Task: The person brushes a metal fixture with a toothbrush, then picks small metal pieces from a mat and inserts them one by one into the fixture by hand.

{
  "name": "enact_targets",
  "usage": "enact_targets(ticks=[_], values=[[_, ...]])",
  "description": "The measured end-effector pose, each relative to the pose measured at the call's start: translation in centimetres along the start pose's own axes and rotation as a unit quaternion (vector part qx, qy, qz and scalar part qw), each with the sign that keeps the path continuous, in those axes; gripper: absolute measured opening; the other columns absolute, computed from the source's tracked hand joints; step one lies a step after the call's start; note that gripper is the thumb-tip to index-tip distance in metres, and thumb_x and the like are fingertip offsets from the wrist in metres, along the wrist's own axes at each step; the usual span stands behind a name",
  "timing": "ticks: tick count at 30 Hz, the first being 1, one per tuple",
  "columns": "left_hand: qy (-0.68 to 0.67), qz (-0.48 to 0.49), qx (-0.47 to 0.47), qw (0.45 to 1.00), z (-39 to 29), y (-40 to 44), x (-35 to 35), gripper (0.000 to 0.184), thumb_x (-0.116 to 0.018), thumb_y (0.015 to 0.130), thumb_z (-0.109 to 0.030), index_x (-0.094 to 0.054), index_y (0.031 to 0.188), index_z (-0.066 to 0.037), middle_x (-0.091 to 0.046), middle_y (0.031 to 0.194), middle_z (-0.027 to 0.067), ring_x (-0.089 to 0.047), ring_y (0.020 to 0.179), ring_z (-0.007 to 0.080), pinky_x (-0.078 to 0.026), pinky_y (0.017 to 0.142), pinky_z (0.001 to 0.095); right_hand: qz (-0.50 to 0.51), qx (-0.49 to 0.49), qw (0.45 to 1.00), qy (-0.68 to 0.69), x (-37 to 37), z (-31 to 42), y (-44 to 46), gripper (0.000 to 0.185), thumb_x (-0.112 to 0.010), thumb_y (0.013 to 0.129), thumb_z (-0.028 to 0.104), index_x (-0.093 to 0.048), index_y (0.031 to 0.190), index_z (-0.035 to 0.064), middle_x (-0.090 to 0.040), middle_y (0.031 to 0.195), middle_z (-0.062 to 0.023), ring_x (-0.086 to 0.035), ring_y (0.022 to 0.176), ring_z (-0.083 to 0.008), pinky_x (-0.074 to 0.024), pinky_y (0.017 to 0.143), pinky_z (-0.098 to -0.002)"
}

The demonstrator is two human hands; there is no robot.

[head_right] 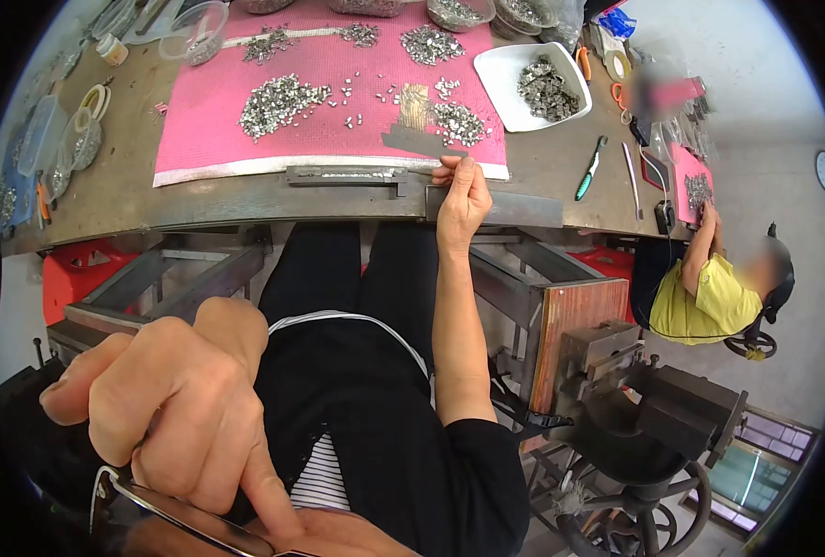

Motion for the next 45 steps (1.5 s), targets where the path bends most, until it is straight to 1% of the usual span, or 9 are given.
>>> enact_targets(ticks=[2,14,20,23,26,30,38,41,45], values=[[-0.030,0.044,0.014,0.998,0.3,0.7,0.8,0.035,-0.073,0.092,-0.040,-0.064,0.078,-0.009,-0.054,0.057,0.0023,-0.051,0.045,0.0193,-0.003,0.119,0.0689,0.001,0.002,1.000,-0.005,0.0,-0.1,0.1,0.039,-0.047,0.109,0.028,-0.067,0.096,-0.0029,-0.064,0.078,-0.0037,-0.057,0.072,-0.0092,-0.0473,0.069,-0.0247],[0.009,0.003,-0.022,1.000,0.1,0.8,0.4,0.036,-0.071,0.095,-0.033,-0.061,0.071,-0.008,-0.048,0.053,0.0019,-0.044,0.041,0.0169,-0.013,0.117,0.0693,-0.005,0.005,1.000,-0.009,0.0,0.0,-0.2,0.039,-0.049,0.109,0.029,-0.068,0.095,-0.0025,-0.064,0.078,-0.0044,-0.057,0.070,-0.0097,-0.0475,0.068,-0.0248],[0.064,0.036,-0.053,0.996,0.1,1.0,0.6,0.037,-0.070,0.096,-0.033,-0.060,0.071,-0.008,-0.049,0.053,0.0016,-0.041,0.041,0.0159,-0.041,0.098,0.0622,-0.006,0.006,1.000,-0.012,0.0,0.0,-0.2,0.039,-0.049,0.109,0.029,-0.068,0.095,-0.0024,-0.064,0.078,-0.0043,-0.056,0.070,-0.0096,-0.0468,0.068,-0.0245],[0.172,0.049,-0.108,0.978,0.7,-0.5,0.0,0.047,-0.061,0.099,-0.044,-0.052,0.067,-0.011,-0.046,0.062,0.0021,-0.046,0.053,0.0210,-0.031,0.105,0.0614,-0.004,0.007,1.000,-0.011,0.0,-0.1,-0.2,0.038,-0.048,0.109,0.027,-0.068,0.095,-0.0024,-0.065,0.078,-0.0042,-0.056,0.071,-0.0092,-0.0470,0.068,-0.0249],[0.183,0.029,-0.088,0.979,-0.3,0.7,-0.3,0.036,-0.068,0.097,-0.034,-0.061,0.073,-0.007,-0.049,0.054,0.0020,-0.041,0.041,0.0155,-0.046,0.084,0.0559,-0.005,0.007,1.000,-0.014,0.2,-0.2,-0.2,0.037,-0.048,0.109,0.026,-0.068,0.095,-0.0024,-0.065,0.078,-0.0042,-0.056,0.071,-0.0092,-0.0468,0.068,-0.0246],[0.182,-0.009,-0.108,0.977,0.3,-0.6,-1.3,0.040,-0.049,0.105,-0.032,-0.054,0.078,-0.002,-0.043,0.056,0.0092,-0.044,0.046,0.0237,-0.026,0.111,0.0728,-0.005,0.005,1.000,-0.015,0.1,0.0,-0.2,0.037,-0.048,0.109,0.026,-0.068,0.095,-0.0023,-0.065,0.078,-0.0043,-0.056,0.071,-0.0091,-0.0468,0.068,-0.0245],[0.174,-0.004,-0.145,0.974,0.2,-0.8,-1.2,0.039,-0.048,0.104,-0.029,-0.053,0.077,-0.001,-0.042,0.056,0.0093,-0.042,0.045,0.0236,-0.044,0.099,0.0659,-0.002,0.010,1.000,-0.014,0.1,-0.2,-0.2,0.038,-0.049,0.109,0.028,-0.068,0.097,-0.0026,-0.065,0.078,-0.0043,-0.057,0.072,-0.0094,-0.0472,0.069,-0.0245],[0.166,0.028,-0.135,0.976,0.9,-1.1,-0.8,0.048,-0.058,0.100,-0.044,-0.051,0.066,-0.010,-0.040,0.061,0.0021,-0.041,0.047,0.0217,-0.034,0.101,0.0632,-0.001,0.011,1.000,-0.015,0.0,-0.2,-0.2,0.038,-0.049,0.109,0.028,-0.068,0.097,-0.0027,-0.065,0.078,-0.0045,-0.057,0.072,-0.0094,-0.0472,0.069,-0.0245],[0.171,0.026,-0.125,0.977,0.7,-0.8,-0.7,0.044,-0.062,0.099,-0.041,-0.055,0.069,-0.009,-0.043,0.058,0.0025,-0.041,0.045,0.0197,-0.040,0.090,0.0587,-0.004,0.015,1.000,-0.025,0.2,-0.3,-0.1,0.039,-0.049,0.109,0.028,-0.068,0.096,-0.0026,-0.065,0.078,-0.0046,-0.057,0.071,-0.0095,-0.0472,0.068,-0.0245]])
Point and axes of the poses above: each hand's wrist, its own y-axis towards the middle knuckle, its own x-axis out of the back of the hand, z = x × y, the point moved 4 cm from there along y, towards the middle knuckle
